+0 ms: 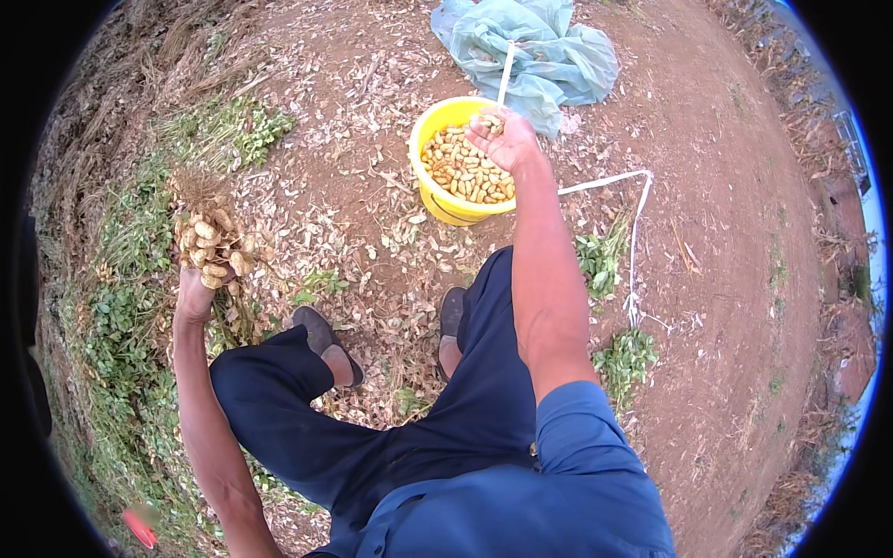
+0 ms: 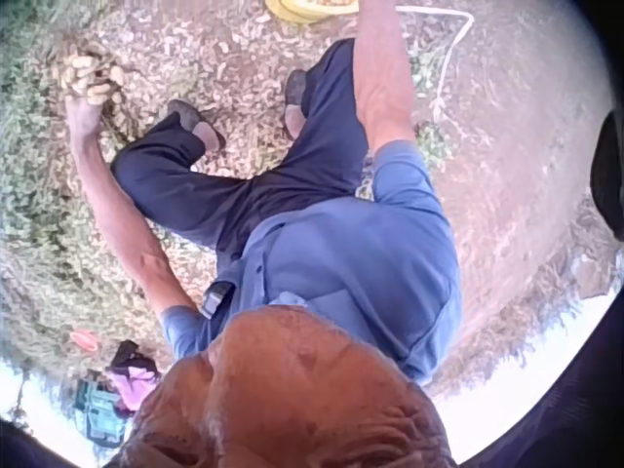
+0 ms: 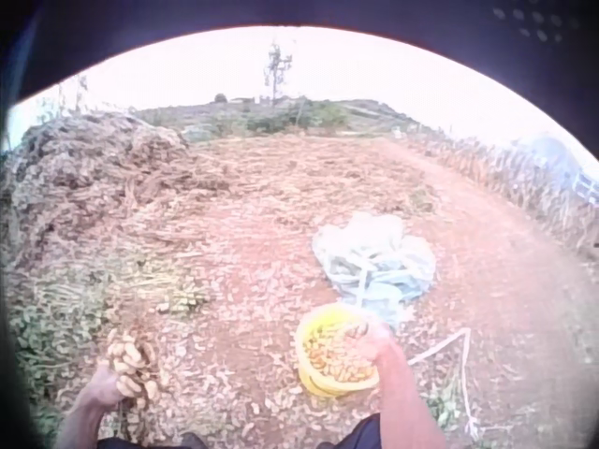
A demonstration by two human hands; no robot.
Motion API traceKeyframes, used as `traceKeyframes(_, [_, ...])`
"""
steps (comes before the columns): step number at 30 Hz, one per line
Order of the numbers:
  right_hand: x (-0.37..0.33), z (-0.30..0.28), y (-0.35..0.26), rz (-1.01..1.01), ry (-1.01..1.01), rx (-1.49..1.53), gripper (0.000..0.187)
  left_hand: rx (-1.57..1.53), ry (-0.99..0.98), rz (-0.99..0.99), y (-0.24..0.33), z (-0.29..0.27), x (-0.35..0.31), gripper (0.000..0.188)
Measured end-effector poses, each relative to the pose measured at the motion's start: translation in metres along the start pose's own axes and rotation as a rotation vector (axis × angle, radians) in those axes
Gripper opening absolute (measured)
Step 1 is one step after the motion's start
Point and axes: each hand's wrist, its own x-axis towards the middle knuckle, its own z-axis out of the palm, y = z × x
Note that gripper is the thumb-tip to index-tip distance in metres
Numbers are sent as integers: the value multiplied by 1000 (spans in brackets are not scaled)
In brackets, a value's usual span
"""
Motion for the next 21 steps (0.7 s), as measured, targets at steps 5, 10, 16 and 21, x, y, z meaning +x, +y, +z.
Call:
traceKeyframes(5, [0, 7, 0, 19, -153, 109, 40, 5, -30, -18, -1, -1, 4, 52])
traceKeyframes(10, [2, 10, -1, -63, -171, 87, 28, -11, -56, -6, 15, 11, -1, 49])
traceKeyframes(16, [5, 21, -2, -92, -82, 179, 23, 45, -74, 29, 17, 14, -1, 49])
traceKeyframes(21, [13, 15, -6, -216, -42, 92, 37, 27, -98, 11, 21, 20, -3, 48])
